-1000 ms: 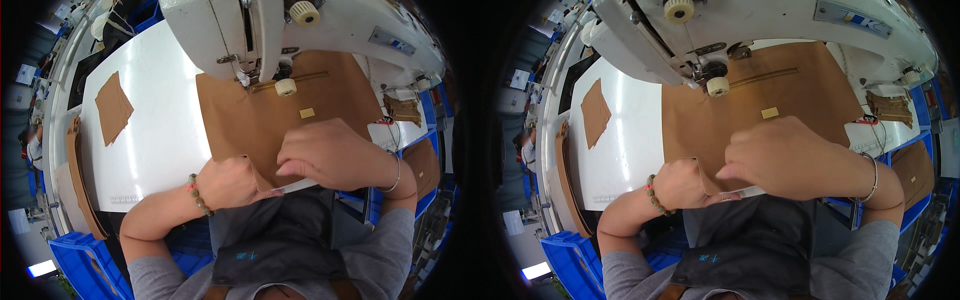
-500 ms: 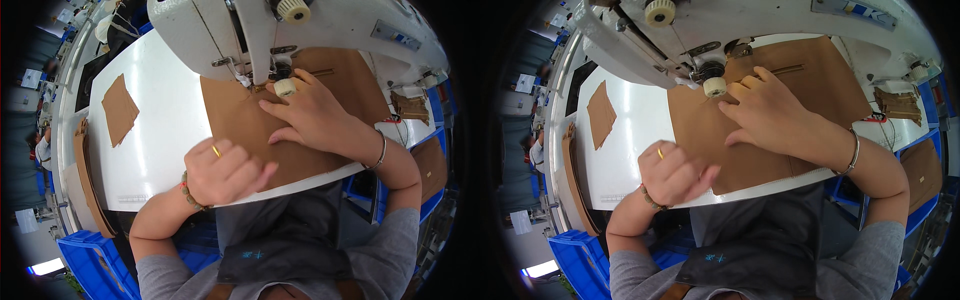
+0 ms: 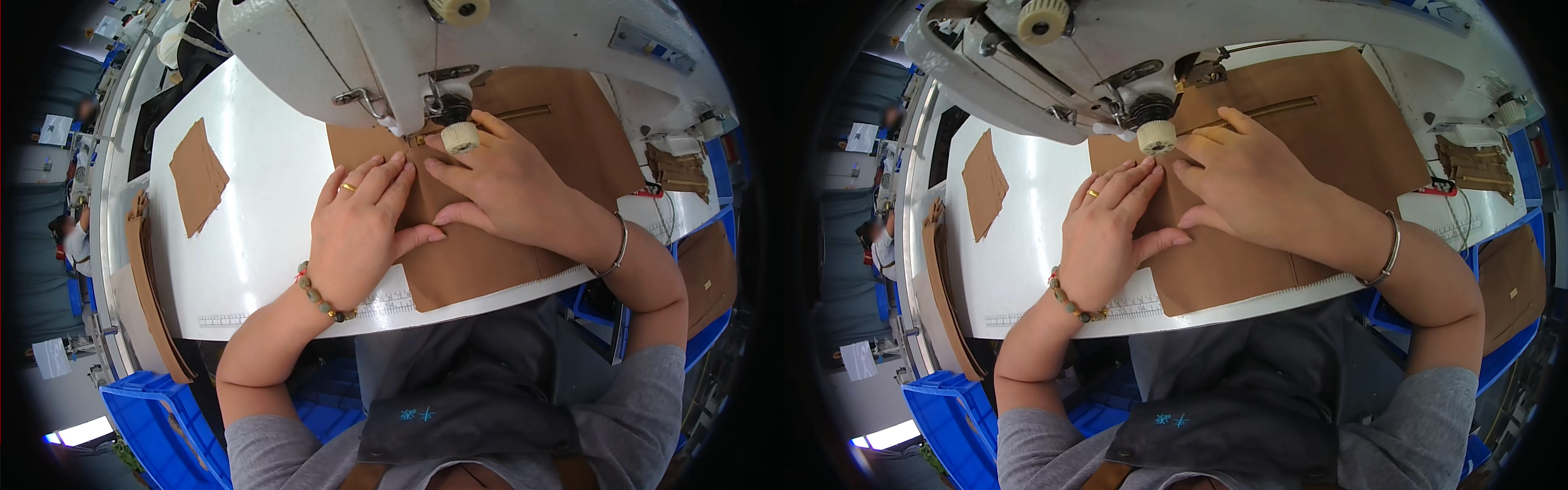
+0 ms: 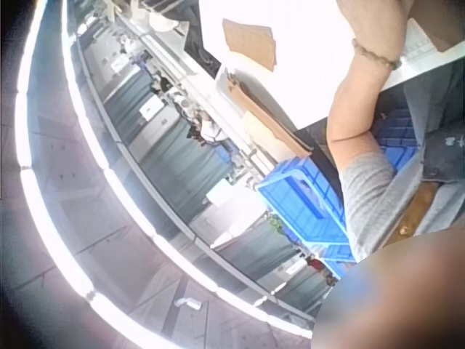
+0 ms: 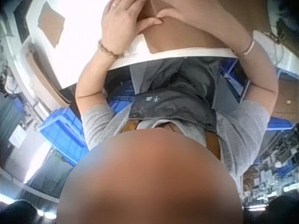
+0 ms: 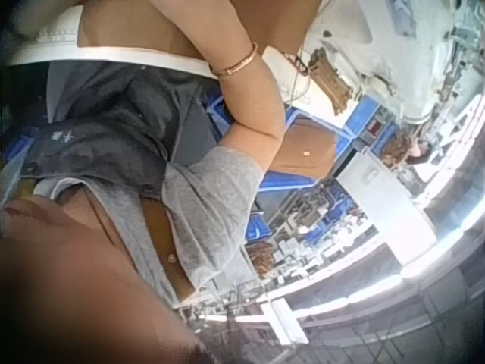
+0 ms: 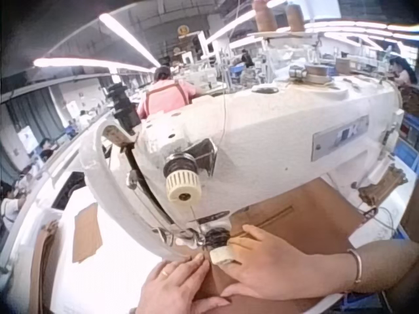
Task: Sewing a gold-colored metal zipper onto a brown leather component using an industrial sewing machine.
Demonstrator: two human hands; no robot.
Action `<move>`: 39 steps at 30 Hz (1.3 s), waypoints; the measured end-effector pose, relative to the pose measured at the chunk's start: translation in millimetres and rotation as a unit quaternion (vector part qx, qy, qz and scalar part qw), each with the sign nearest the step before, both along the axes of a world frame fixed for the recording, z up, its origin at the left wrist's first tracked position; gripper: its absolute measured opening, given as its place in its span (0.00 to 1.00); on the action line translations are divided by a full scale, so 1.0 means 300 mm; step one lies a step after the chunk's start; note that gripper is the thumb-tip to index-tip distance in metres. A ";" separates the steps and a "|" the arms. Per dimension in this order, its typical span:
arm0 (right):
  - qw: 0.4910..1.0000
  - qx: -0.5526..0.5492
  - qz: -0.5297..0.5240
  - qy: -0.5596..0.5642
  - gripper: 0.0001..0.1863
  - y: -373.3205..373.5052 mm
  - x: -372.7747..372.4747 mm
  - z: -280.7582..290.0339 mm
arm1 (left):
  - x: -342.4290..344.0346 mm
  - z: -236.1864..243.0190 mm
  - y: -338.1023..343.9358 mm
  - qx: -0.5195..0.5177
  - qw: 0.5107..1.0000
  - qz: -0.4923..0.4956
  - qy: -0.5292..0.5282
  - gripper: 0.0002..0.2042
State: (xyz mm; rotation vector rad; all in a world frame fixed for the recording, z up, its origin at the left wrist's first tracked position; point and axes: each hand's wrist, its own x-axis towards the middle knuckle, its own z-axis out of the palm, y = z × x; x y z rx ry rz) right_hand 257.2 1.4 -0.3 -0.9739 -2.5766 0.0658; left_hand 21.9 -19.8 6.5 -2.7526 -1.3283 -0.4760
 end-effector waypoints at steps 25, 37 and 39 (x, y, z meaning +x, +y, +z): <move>0.999 0.016 -0.029 -0.028 0.31 0.025 -0.009 -0.007 | -0.009 -0.018 0.055 0.008 0.999 -0.028 -0.016 0.38; 0.999 -0.011 -0.028 -0.034 0.30 0.030 -0.005 0.004 | -0.006 -0.017 0.059 0.002 1.000 -0.025 -0.013 0.37; 0.999 -0.009 -0.031 -0.028 0.29 0.032 -0.008 0.004 | -0.006 -0.015 0.062 0.009 0.999 -0.030 -0.016 0.37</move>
